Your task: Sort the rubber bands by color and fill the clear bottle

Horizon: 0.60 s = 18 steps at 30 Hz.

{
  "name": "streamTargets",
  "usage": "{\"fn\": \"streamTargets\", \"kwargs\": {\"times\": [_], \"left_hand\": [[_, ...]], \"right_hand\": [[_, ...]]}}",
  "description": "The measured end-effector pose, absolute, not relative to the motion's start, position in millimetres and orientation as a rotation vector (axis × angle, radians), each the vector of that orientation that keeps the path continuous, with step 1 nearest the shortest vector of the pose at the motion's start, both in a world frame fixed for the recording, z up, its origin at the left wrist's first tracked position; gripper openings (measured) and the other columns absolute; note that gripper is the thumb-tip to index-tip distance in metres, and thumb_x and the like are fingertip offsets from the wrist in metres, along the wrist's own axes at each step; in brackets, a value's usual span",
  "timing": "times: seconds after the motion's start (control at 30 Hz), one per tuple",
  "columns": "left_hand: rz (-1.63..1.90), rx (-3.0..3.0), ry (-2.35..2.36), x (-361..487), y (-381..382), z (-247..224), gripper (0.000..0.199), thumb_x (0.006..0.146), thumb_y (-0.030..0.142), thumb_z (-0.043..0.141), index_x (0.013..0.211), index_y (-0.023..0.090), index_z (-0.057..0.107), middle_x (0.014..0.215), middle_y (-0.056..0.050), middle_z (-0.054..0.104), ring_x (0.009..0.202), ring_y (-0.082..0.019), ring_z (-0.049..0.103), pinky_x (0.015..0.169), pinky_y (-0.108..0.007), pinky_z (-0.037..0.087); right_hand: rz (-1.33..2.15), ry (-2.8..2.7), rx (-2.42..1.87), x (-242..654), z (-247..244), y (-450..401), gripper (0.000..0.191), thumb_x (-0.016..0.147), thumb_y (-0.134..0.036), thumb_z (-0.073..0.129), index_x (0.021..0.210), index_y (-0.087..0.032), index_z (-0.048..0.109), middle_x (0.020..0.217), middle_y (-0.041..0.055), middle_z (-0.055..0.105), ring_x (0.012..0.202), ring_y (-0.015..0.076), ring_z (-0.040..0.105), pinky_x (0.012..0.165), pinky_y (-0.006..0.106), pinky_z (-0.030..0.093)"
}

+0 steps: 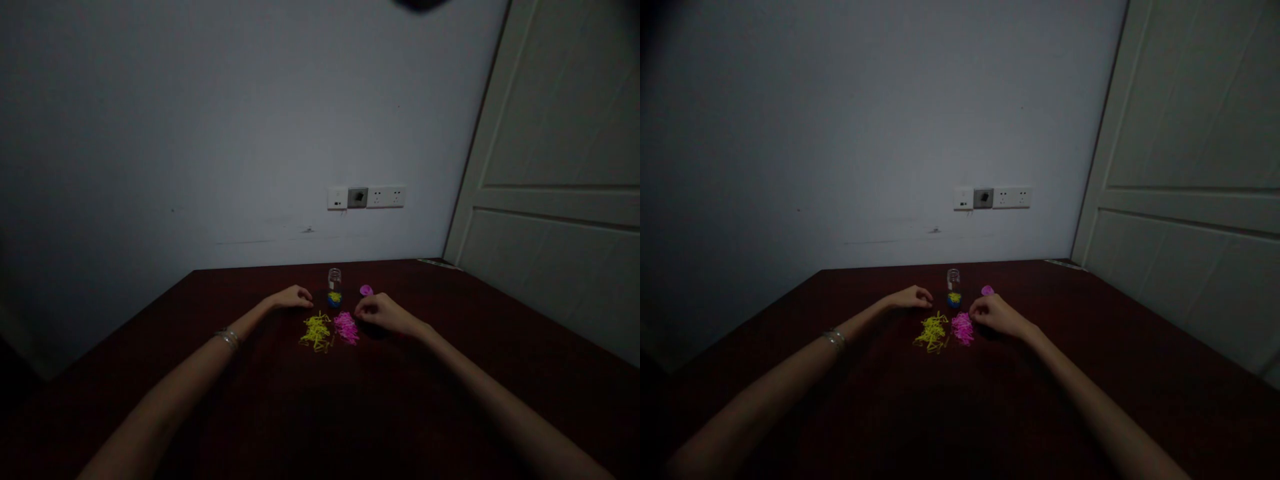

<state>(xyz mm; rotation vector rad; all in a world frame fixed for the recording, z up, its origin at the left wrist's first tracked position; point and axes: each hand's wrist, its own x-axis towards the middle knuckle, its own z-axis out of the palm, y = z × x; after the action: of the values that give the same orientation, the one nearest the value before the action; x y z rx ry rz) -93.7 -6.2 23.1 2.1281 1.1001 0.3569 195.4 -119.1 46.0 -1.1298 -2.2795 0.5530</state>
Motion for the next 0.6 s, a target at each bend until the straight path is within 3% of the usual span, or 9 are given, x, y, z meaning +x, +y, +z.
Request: {"fn": "streamTargets", "kwargs": {"times": [0.17, 0.33, 0.6], "left_hand": [[0.055, 2.268, 0.985, -91, -34, 47, 0.049, 0.054, 0.04, 0.072, 0.097, 0.016, 0.066, 0.073, 0.0, 0.063, 0.062, -0.011, 0.054, 0.058, -0.02, 0.036], [0.133, 2.377, 0.942, -88, -52, 48, 0.044, 0.046, 0.031, 0.077, 0.087, 0.019, 0.07, 0.071, 0.001, 0.063, 0.061, -0.012, 0.054, 0.058, -0.02, 0.037], [0.283, 2.482, 0.935, -89, -59, 35, 0.025, 0.056, 0.018, 0.068, 0.08, 0.018, 0.07, 0.067, 0.001, 0.061, 0.058, -0.011, 0.051, 0.055, -0.018, 0.035]], "right_hand": [[0.474, -2.263, -1.109, 192, 30, -122, 0.018, 0.075, -0.023, 0.054, 0.081, -0.014, 0.068, 0.075, 0.0049, 0.066, 0.063, 0.0122, 0.055, 0.059, 0.023, 0.042], [0.405, -2.257, -1.068, 184, 27, -130, 0.018, 0.076, -0.021, 0.05, 0.082, -0.015, 0.066, 0.077, 0.0045, 0.064, 0.064, 0.0122, 0.054, 0.06, 0.024, 0.042], [0.356, -2.291, -1.082, 176, 23, -137, 0.018, 0.078, -0.022, 0.049, 0.082, -0.016, 0.066, 0.076, 0.0042, 0.063, 0.063, 0.0125, 0.053, 0.059, 0.023, 0.04]]}}
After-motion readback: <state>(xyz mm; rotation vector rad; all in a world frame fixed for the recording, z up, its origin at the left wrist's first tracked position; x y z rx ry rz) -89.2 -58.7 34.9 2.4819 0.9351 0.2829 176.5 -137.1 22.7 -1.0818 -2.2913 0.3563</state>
